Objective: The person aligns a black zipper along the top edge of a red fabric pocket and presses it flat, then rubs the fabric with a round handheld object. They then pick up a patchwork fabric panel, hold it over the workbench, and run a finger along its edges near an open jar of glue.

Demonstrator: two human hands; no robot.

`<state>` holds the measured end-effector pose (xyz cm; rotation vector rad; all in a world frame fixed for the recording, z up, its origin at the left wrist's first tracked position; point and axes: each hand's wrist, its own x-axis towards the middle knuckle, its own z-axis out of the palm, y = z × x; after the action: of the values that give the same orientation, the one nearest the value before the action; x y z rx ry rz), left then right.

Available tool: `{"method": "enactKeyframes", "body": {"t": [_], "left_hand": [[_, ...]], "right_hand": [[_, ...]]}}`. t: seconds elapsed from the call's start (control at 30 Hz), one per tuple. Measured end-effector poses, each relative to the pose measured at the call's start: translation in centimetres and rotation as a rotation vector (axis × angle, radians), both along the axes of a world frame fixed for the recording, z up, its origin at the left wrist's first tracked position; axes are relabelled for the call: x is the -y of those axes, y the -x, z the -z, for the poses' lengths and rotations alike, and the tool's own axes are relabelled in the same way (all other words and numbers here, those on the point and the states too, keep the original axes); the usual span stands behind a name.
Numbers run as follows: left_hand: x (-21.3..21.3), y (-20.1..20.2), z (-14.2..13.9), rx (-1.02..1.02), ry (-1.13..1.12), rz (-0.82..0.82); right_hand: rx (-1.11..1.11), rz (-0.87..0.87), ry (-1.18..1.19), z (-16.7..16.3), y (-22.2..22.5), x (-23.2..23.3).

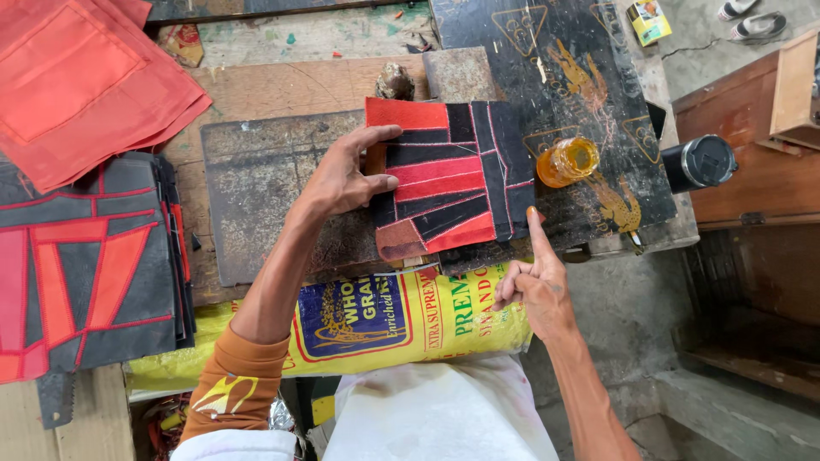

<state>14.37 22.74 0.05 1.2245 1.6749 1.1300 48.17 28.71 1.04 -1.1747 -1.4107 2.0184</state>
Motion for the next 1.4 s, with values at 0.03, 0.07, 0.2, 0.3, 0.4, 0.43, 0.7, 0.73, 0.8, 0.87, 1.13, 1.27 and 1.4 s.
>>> {"method": "enactKeyframes", "body": {"t": [0.03,0.07,0.2,0.3,0.4,0.43,0.7,0.73,0.8,0.87,1.13,1.27,1.4], "left_hand": [[0.0,0.0,0.0,-0.022,-0.008,0.002],[0.0,0.0,0.0,-0.042,-0.015,0.006],[0.0,0.0,0.0,-0.054,-0.042,0.006],[0.0,-0.1,0.0,-0.049,-0.045,0.010],[-0.1,-0.1,0.2,-0.037,-0.038,0.002],[-0.1,-0.1,0.3,-0.027,-0.022,-0.004],[-0.4,-0.2,1.0,0.003,-0.086,0.002],[-0.4,-0.2,1.0,0.008,-0.087,0.000],[-0.4,-0.2,1.0,-0.007,-0.080,0.002],[-0.4,-0.2,1.0,-0.045,-0.066,0.013],[-0.3,-0.2,0.8,-0.030,-0.100,0.021],[-0.4,-0.1,0.8,-0.022,-0.084,0.013],[-0.3,-0.3,0.8,-0.011,-0.070,0.011]], "right_hand": [[0.010,0.003,0.004,-0.1,0.1,0.1],[0.022,0.006,0.009,-0.3,0.3,0.2],[0.113,-0.106,-0.095,-0.6,1.2,1.5],[0.232,-0.202,-0.200,-0.7,2.0,2.7],[0.259,-0.197,-0.259,-0.9,2.4,3.1],[0.256,-0.198,-0.275,-1.0,2.5,3.2],[0.448,-0.355,-0.696,-1.2,4.7,6.0],[0.460,-0.378,-0.755,-1.2,5.0,6.4],[0.489,-0.428,-0.836,-1.0,6.0,7.2],[0.524,-0.481,-0.879,-0.9,6.9,7.8],[0.555,-0.610,-1.049,-0.8,8.6,9.0],[0.182,-0.608,-0.455,-1.0,6.7,7.3],[0.228,-0.193,-0.387,-1.6,2.5,4.5]]}}
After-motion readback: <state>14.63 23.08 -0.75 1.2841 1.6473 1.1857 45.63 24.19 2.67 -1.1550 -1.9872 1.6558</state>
